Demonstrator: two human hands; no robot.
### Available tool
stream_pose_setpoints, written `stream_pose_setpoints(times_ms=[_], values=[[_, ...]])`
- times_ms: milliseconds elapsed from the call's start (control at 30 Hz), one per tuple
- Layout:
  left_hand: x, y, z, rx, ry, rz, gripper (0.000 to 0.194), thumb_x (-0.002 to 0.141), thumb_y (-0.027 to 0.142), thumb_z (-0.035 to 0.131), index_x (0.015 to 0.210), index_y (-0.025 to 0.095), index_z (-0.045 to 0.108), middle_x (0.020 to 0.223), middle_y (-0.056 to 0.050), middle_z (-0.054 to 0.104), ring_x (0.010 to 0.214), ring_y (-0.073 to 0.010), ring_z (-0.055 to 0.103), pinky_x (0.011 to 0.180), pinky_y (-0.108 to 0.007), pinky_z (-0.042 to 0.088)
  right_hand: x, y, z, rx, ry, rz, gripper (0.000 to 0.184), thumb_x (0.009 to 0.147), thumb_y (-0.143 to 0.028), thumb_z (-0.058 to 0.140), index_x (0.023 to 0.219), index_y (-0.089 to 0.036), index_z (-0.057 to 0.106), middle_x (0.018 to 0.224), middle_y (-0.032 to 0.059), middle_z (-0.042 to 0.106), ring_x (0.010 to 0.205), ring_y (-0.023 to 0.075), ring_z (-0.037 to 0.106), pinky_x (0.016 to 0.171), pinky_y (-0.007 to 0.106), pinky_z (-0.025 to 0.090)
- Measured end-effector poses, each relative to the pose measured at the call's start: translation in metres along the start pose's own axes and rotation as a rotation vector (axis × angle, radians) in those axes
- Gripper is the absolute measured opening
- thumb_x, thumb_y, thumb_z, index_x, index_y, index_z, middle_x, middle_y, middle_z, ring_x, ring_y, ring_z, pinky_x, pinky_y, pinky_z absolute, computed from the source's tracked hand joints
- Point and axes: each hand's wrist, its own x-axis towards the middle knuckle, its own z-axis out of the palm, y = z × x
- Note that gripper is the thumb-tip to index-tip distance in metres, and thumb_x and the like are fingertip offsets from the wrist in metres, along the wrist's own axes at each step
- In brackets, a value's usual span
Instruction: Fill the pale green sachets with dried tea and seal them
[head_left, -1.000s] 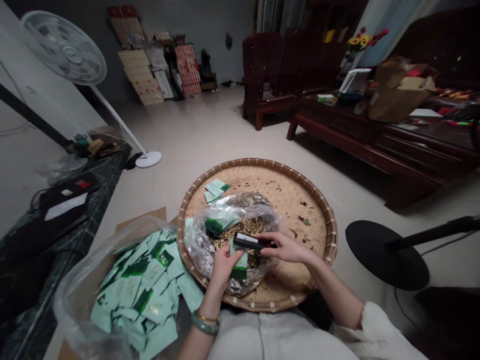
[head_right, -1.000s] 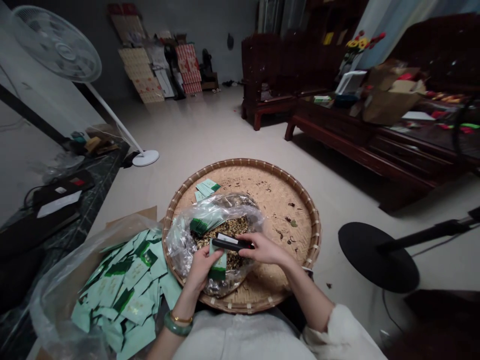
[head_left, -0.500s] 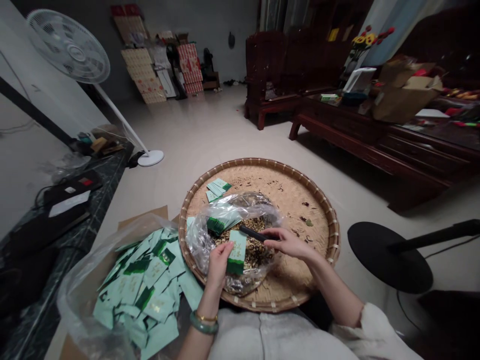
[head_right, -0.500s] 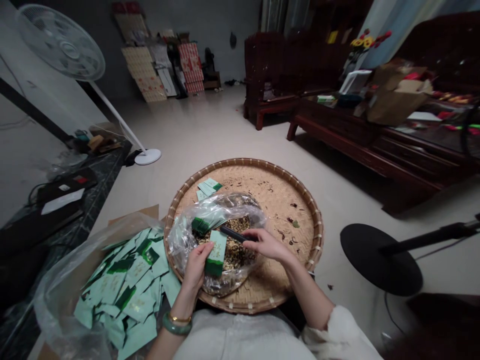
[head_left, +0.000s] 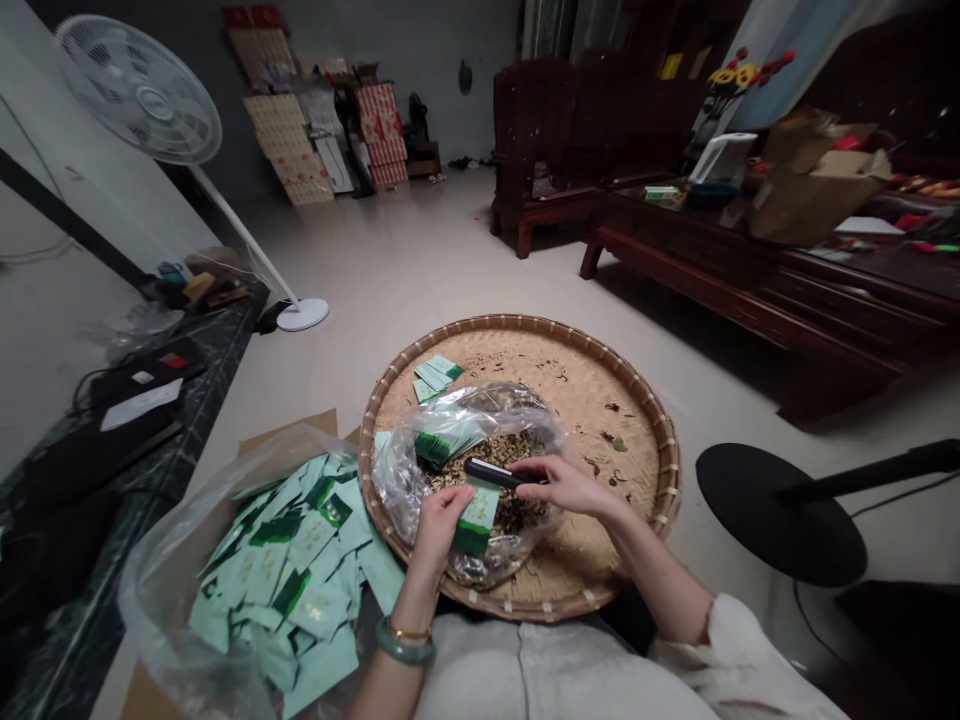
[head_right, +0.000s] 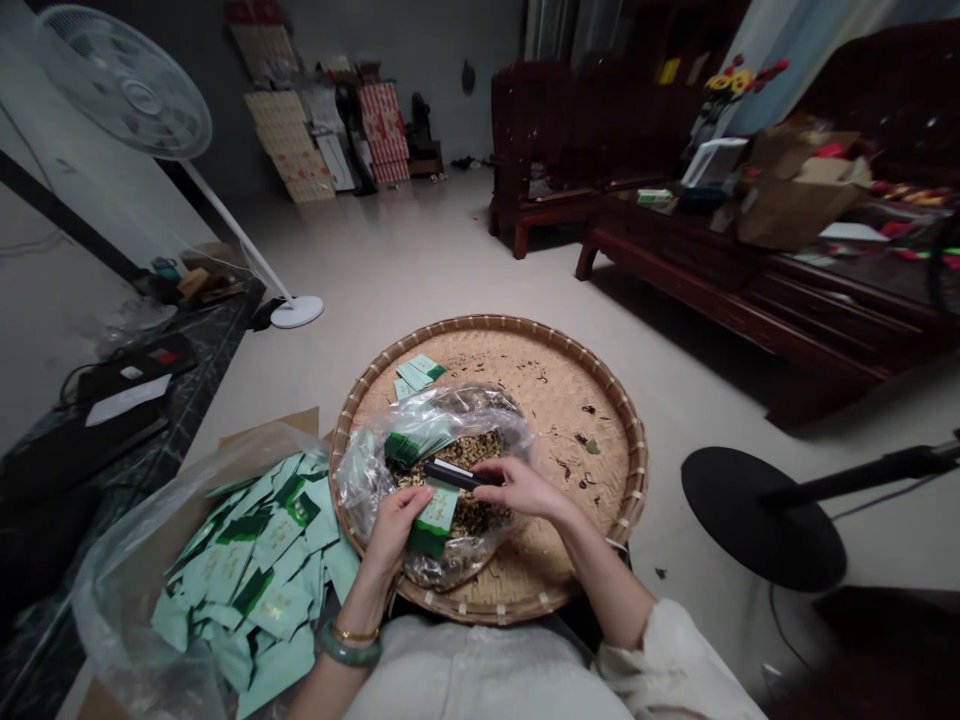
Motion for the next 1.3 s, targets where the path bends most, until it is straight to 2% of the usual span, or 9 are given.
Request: stream_pose_setpoints(times_ms=[100, 300, 467, 800, 900, 1067, 1167, 1233, 1300], values=[[0.0, 0.001, -0.002, -0.004, 0.007, -0.003, 0.032, 0.057, 0.042, 0.076, 0.068, 0.012, 0.074, 0.062, -0.003, 0.068, 0.057, -0.0136, 0.055, 0.056, -0.023, 0.041, -0.001, 0.001, -0.003, 0.042, -0.01, 0.042, 0.051, 0.072, -0.041, 0.067, 0.114, -0.014, 0.062, 0.092, 0.0068, 0.069, 0.07, 0.0172, 0.06, 0.06, 0.028, 0.047], [-0.001, 0.003, 0.002, 0.042, -0.015, 0.015, 0.031, 0.059, 0.042, 0.075, 0.069, 0.012, 0.075, 0.06, -0.003, 0.067, 0.055, -0.0131, 0.054, 0.054, -0.022, 0.04, 0.003, -0.001, 0.008, -0.019, 0.061, -0.077, 0.037, 0.072, -0.035, 0.066, 0.103, -0.013, 0.068, 0.097, 0.0077, 0.07, 0.085, 0.0213, 0.06, 0.077, 0.033, 0.047], [0.001, 0.001, -0.002, 0.047, -0.009, 0.026, 0.034, 0.059, 0.043, 0.075, 0.07, 0.012, 0.075, 0.061, -0.003, 0.068, 0.056, -0.0141, 0.055, 0.054, -0.023, 0.041, 0.003, 0.003, 0.002, 0.025, 0.019, 0.01, 0.048, 0.071, -0.041, 0.067, 0.11, -0.013, 0.064, 0.093, 0.0069, 0.069, 0.069, 0.016, 0.059, 0.06, 0.027, 0.047], [0.001, 0.006, 0.0, 0.072, -0.026, 0.047, 0.03, 0.062, 0.041, 0.073, 0.068, 0.012, 0.074, 0.061, -0.003, 0.067, 0.057, -0.0138, 0.054, 0.055, -0.023, 0.04, 0.001, -0.003, 0.006, -0.045, 0.056, -0.054, 0.038, 0.073, -0.037, 0.065, 0.103, -0.014, 0.067, 0.098, 0.0078, 0.069, 0.083, 0.0207, 0.06, 0.069, 0.03, 0.048], [0.001, 0.007, -0.002, 0.078, -0.023, 0.047, 0.03, 0.061, 0.042, 0.073, 0.067, 0.012, 0.073, 0.061, -0.003, 0.067, 0.056, -0.0134, 0.054, 0.055, -0.023, 0.04, 0.0, -0.003, 0.005, 0.01, 0.021, -0.005, 0.043, 0.071, -0.039, 0.067, 0.107, -0.014, 0.066, 0.097, 0.0072, 0.069, 0.076, 0.0188, 0.06, 0.064, 0.029, 0.048], [0.0, 0.011, -0.002, 0.066, -0.022, 0.055, 0.032, 0.061, 0.043, 0.074, 0.069, 0.012, 0.074, 0.062, -0.003, 0.068, 0.057, -0.0136, 0.055, 0.056, -0.023, 0.042, 0.0, -0.002, 0.006, 0.002, 0.035, -0.037, 0.039, 0.072, -0.039, 0.066, 0.102, -0.014, 0.067, 0.088, 0.0055, 0.068, 0.067, 0.0152, 0.058, 0.056, 0.025, 0.045], [0.001, 0.012, -0.003, 0.06, -0.002, 0.064, 0.033, 0.06, 0.044, 0.074, 0.068, 0.012, 0.074, 0.061, -0.003, 0.068, 0.057, -0.0139, 0.055, 0.055, -0.023, 0.042, 0.002, 0.002, 0.0, 0.031, 0.006, -0.006, 0.043, 0.074, -0.04, 0.065, 0.107, -0.013, 0.064, 0.084, 0.0045, 0.068, 0.061, 0.0134, 0.056, 0.054, 0.025, 0.045], [0.003, 0.011, -0.006, 0.031, 0.042, 0.055, 0.035, 0.058, 0.044, 0.075, 0.07, 0.012, 0.075, 0.063, -0.004, 0.068, 0.058, -0.0146, 0.056, 0.056, -0.024, 0.043, 0.005, 0.008, -0.008, -0.014, 0.04, 0.003, 0.043, 0.076, -0.038, 0.063, 0.111, -0.013, 0.062, 0.087, 0.0059, 0.068, 0.064, 0.0151, 0.059, 0.059, 0.027, 0.048], [0.005, 0.01, -0.011, 0.008, 0.081, 0.048, 0.035, 0.056, 0.044, 0.076, 0.071, 0.012, 0.075, 0.066, -0.004, 0.07, 0.06, -0.0152, 0.057, 0.058, -0.024, 0.044, 0.008, 0.016, -0.018, -0.155, 0.161, -0.009, 0.04, 0.077, -0.034, 0.062, 0.111, -0.013, 0.063, 0.096, 0.0091, 0.068, 0.077, 0.0195, 0.062, 0.071, 0.032, 0.049]])
